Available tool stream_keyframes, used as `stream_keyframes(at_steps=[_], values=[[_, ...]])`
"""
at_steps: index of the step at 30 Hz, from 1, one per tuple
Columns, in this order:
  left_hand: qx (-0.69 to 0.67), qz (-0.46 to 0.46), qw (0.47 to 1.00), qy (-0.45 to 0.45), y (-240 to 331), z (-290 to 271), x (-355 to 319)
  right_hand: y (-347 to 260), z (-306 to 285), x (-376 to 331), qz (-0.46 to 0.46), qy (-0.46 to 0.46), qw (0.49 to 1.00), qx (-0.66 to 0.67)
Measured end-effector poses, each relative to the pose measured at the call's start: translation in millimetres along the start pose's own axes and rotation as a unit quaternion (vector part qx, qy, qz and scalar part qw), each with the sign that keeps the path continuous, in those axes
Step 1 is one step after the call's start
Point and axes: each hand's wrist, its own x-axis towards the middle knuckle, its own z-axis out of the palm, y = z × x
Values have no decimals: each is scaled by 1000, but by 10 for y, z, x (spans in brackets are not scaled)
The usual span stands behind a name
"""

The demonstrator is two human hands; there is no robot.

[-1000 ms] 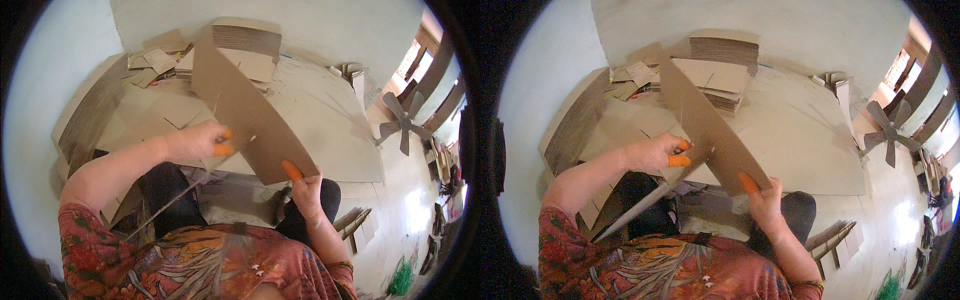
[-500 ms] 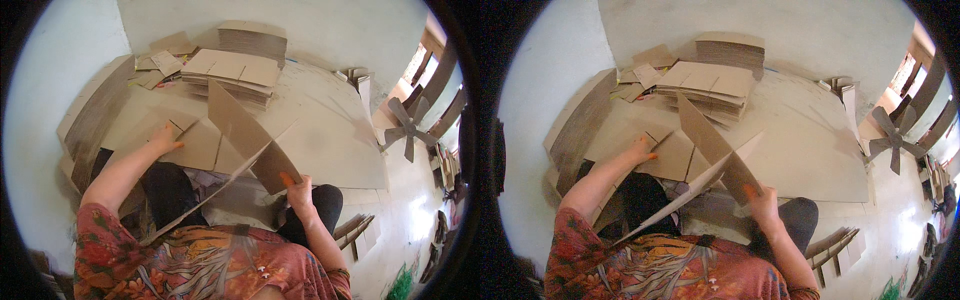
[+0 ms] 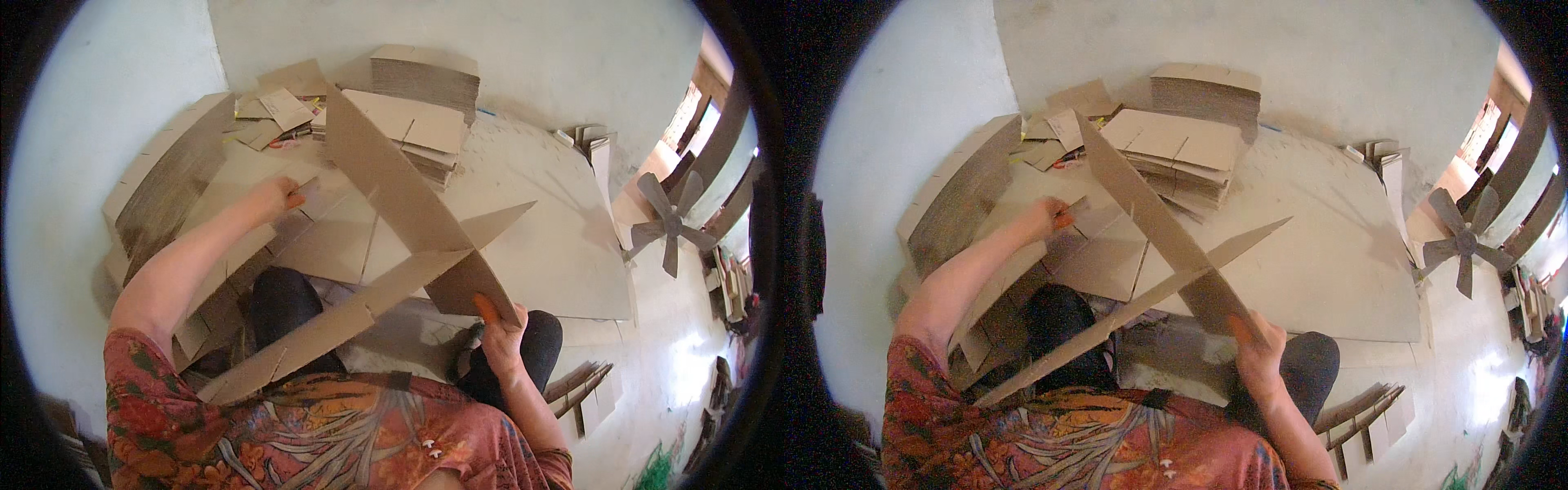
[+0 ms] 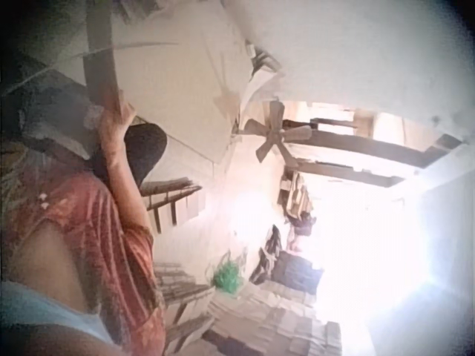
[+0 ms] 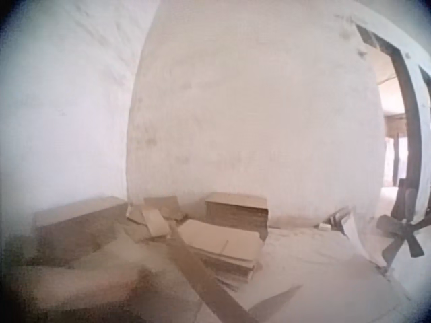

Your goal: The person sits on the floor and folds flat cardboard sheets into compartmentalized boxes by hand. They repeatedly pick up sheets, fold along pre-cut lines, and stack the finished boxes nearby.

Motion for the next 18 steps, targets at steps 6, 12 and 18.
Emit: stream_keyframes(at_steps=[6,12,18], values=[[-106,50,990,-73,878,-88,202,25,-117,-8,4,27,999,-31],[-157,-44,979,-124,1185,-276,210,-221,-367,-62,8,31,996,-87],[-234,94,958,-136,1674,-232,207,152,-411,-196,88,-2,994,-70]])
